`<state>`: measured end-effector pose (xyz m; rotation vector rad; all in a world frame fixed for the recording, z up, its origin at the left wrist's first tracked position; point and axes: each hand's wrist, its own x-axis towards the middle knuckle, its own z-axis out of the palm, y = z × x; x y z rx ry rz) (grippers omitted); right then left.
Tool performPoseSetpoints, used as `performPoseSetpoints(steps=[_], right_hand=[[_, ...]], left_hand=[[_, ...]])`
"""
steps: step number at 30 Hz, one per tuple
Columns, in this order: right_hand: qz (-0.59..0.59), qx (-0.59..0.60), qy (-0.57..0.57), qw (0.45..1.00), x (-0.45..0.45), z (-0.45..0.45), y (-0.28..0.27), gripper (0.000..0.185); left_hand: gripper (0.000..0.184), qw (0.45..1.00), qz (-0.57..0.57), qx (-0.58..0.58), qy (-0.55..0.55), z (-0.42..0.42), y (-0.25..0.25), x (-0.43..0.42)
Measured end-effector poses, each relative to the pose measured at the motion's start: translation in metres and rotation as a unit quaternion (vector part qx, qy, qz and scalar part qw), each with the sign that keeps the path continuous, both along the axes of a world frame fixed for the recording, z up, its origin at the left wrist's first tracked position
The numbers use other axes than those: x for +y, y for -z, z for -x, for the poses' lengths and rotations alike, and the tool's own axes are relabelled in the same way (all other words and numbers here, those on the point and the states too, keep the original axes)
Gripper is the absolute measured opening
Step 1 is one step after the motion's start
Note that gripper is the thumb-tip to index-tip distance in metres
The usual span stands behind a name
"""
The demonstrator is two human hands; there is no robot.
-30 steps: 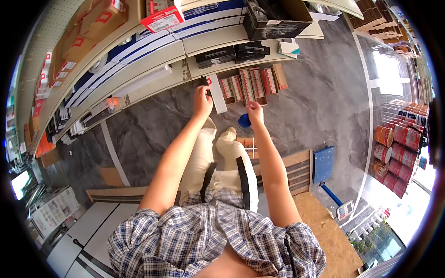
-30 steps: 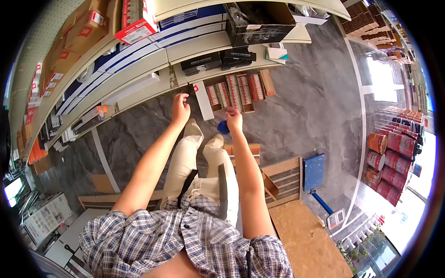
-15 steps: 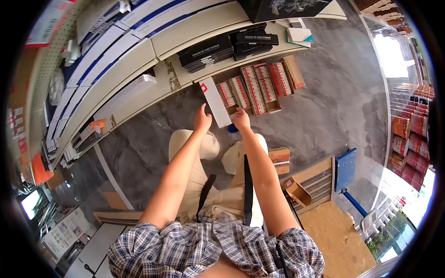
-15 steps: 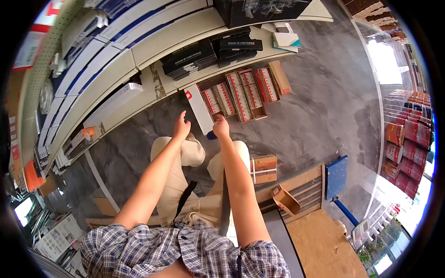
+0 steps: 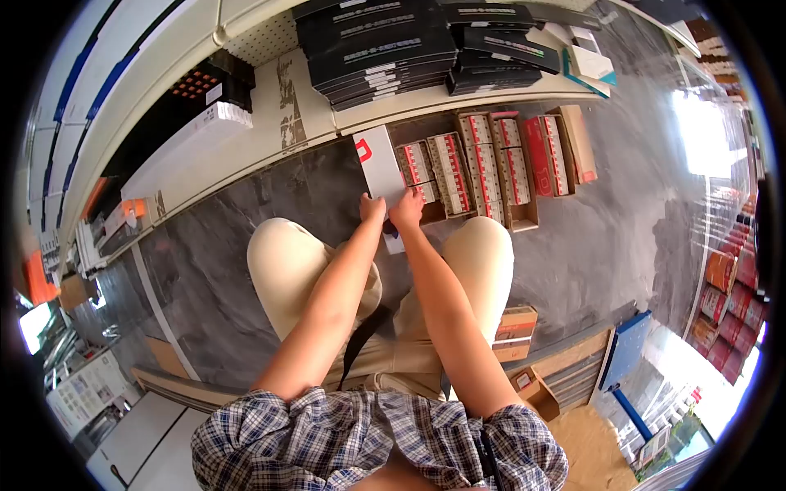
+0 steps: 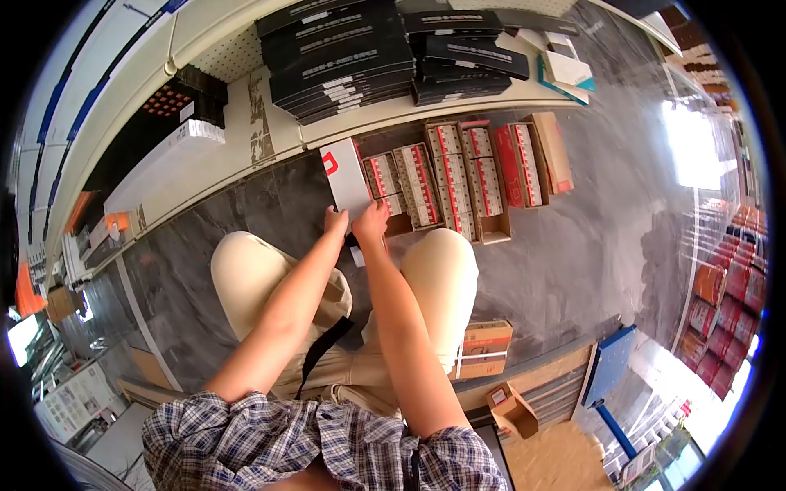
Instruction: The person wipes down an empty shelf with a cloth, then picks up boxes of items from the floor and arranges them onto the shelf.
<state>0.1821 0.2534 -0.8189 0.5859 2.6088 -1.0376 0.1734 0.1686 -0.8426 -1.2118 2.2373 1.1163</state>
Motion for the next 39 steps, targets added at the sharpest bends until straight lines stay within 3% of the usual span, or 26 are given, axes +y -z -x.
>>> performPoseSetpoints(steps=[3,9,12,13,15,17,19,20,21,23,24,27,29,30,32,35,37,39], right_hand=[[-0.035,-0.087,-0.012,0.996,-0.002,0.011,-0.003,0.048],[-0.056,0.059,-0.062,0.995,-0.005,-0.009,0.015,0.039],[-0.067,0.046,-0.067,0.994,-0.003,-0.004,0.022,0.036],[-0.066,0.047,-0.07,0.994,-0.002,-0.001,0.021,0.036],[-0.016,0.017,-0.042,0.999,0.0,0.004,0.013,0.032],[-0.003,0.033,-0.053,0.998,0.001,0.004,0.006,0.028],[0.168,-0.132,0.027,0.977,-0.004,0.003,0.012,0.027],[0.17,-0.172,-0.001,0.97,-0.007,0.002,0.018,0.045],[0.17,-0.172,-0.004,0.97,-0.013,-0.001,0.018,0.045],[0.213,-0.222,0.057,0.95,-0.028,-0.006,0.017,0.066],[0.184,-0.194,0.012,0.963,-0.032,-0.011,0.044,0.079],[0.21,-0.184,-0.052,0.959,-0.034,-0.011,0.055,0.078],[0.229,-0.164,-0.043,0.959,-0.038,-0.017,0.074,0.079],[0.245,-0.145,-0.032,0.958,-0.039,-0.02,0.081,0.081],[0.226,-0.148,-0.018,0.963,-0.037,-0.013,0.063,0.08],[0.175,-0.158,0.006,0.972,-0.037,-0.015,-0.009,0.074],[0.105,-0.089,-0.011,0.99,-0.041,-0.018,-0.036,0.069],[0.115,-0.08,-0.006,0.99,-0.036,-0.023,-0.071,0.065]], left_hand=[[0.056,0.999,-0.019,0.035,0.013,-0.001,0.023,-0.014],[0.046,0.989,-0.119,0.088,-0.021,-0.007,0.034,-0.013],[0.043,0.973,-0.187,0.12,-0.058,-0.01,0.073,-0.023],[0.051,0.979,-0.177,0.094,-0.033,-0.01,0.074,-0.025],[0.059,0.984,-0.166,0.065,-0.009,-0.01,0.062,-0.028],[0.06,0.997,-0.061,-0.03,0.034,-0.004,0.013,-0.024],[0.061,0.997,-0.033,-0.069,0.009,-0.006,0.005,-0.034],[0.062,0.994,-0.003,-0.109,-0.017,-0.007,0.001,-0.038],[0.062,0.994,-0.003,-0.109,-0.02,-0.011,0.001,-0.04],[0.062,0.984,0.097,-0.148,0.014,-0.018,0.003,-0.043],[0.062,0.984,0.097,-0.147,0.009,-0.018,0.002,-0.043],[0.063,0.985,0.099,-0.14,0.026,-0.02,0.006,-0.045],[0.063,0.986,-0.149,0.026,-0.069,-0.023,0.016,-0.052],[0.063,0.986,-0.148,0.025,-0.067,-0.024,0.007,-0.049],[0.057,0.974,-0.196,0.068,-0.09,-0.021,-0.022,-0.042],[0.055,0.969,-0.223,0.061,-0.089,-0.03,-0.005,-0.046],[0.059,0.967,-0.232,0.068,-0.083,-0.032,-0.032,-0.044],[0.056,0.963,-0.234,0.107,-0.086,-0.041,-0.069,-0.04]])
